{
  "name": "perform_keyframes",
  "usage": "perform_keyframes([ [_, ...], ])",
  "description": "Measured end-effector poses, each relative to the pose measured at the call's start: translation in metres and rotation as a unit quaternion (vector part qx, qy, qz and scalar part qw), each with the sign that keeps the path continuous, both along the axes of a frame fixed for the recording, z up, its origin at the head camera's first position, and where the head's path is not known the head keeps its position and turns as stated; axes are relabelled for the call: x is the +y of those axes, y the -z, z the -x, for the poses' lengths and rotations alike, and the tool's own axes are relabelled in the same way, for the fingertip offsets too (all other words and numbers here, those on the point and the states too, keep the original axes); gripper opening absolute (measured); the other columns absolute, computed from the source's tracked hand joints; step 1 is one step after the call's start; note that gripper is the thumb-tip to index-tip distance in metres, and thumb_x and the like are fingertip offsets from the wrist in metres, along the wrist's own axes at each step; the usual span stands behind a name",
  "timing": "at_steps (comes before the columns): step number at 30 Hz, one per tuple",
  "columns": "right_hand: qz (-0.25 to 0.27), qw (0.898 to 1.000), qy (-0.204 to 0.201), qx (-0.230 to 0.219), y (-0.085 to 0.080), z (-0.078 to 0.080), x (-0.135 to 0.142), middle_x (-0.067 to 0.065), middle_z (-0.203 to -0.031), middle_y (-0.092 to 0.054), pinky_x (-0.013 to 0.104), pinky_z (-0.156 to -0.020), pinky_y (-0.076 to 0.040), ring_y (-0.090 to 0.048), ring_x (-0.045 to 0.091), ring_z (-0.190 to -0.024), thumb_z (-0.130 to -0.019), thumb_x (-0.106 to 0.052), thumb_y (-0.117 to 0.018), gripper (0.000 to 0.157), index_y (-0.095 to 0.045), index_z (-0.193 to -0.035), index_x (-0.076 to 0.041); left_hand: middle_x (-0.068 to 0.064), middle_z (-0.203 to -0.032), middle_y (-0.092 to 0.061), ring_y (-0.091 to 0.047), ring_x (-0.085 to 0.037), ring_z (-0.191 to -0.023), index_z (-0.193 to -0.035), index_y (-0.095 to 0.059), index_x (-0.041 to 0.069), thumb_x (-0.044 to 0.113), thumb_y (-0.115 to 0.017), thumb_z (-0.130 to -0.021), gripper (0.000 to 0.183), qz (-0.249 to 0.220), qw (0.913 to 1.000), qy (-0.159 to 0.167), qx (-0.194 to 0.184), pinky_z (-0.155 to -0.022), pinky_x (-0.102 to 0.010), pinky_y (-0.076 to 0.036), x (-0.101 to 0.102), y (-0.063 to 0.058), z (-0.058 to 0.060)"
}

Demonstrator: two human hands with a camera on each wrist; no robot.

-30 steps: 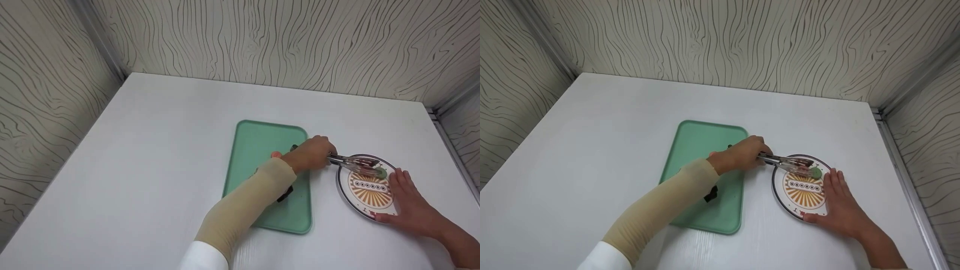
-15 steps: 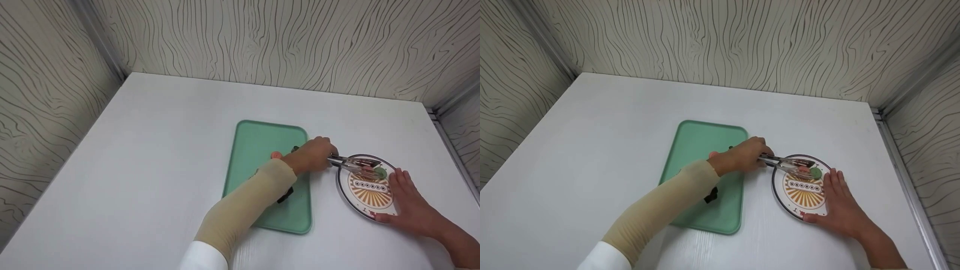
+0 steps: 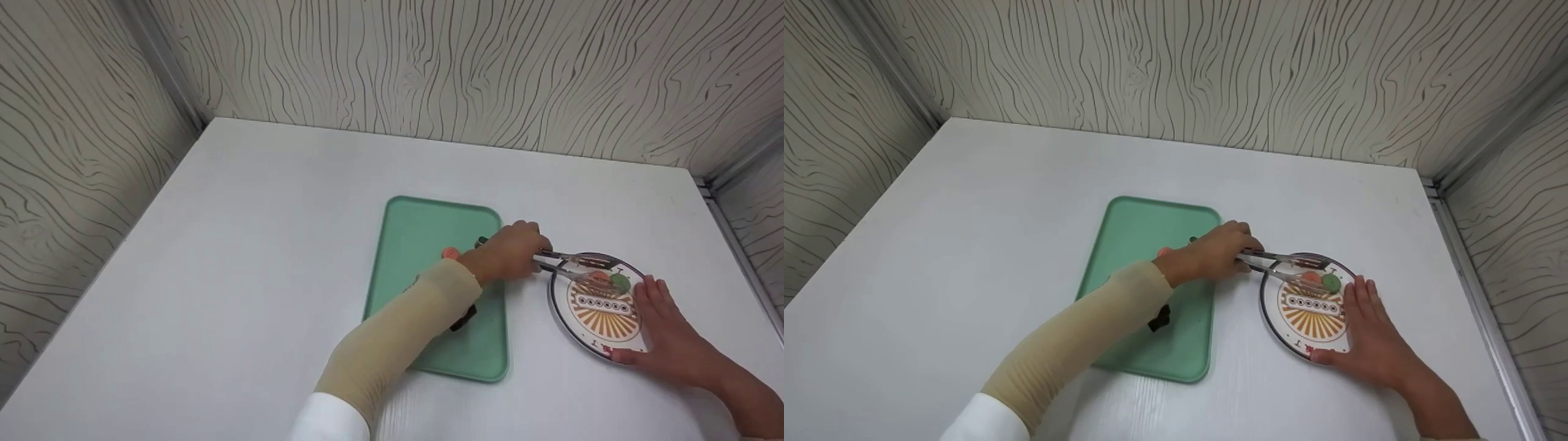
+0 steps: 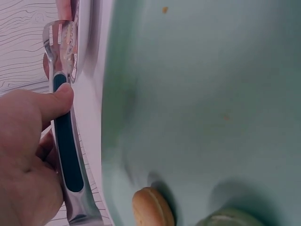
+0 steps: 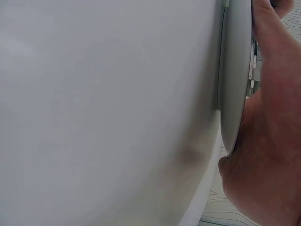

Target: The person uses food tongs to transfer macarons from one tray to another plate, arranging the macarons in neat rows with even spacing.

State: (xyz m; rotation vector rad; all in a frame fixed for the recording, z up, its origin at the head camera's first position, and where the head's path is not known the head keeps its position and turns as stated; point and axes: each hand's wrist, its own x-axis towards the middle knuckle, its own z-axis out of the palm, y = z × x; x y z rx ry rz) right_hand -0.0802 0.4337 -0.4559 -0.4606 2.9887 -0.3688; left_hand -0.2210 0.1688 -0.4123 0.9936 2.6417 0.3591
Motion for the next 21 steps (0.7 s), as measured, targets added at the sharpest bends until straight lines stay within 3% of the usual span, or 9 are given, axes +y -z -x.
perform_keyframes([
  [6,0.001,1.000,-0.003,0.001,-0.001,0.000,0.000,0.029,-0.150,0.012,0.012,-0.096,0.018,0.024,0.031,-0.137,-0.073,-0.047,-0.075,0.121,0.002,-0.144,0.012,0.012,-0.111,-0.052,-0.043,-0.006,-0.100,-0.124,-0.059,0.034,0.027,-0.068,-0.087,0.039,-0.012,0.9998,-0.016,-0.006,-0.088,-0.020,-0.038,-0.004,-0.001,0.002],
  [21,-0.003,1.000,-0.001,-0.005,-0.001,0.000,0.001,0.029,-0.150,0.013,0.013,-0.096,0.019,0.024,0.031,-0.137,-0.073,-0.049,-0.075,0.121,0.002,-0.144,0.012,0.011,-0.108,-0.052,-0.043,-0.006,-0.097,-0.123,-0.061,0.029,0.029,-0.067,-0.087,0.037,-0.036,0.9991,-0.001,0.020,-0.085,-0.020,-0.038,-0.017,-0.005,0.004],
])
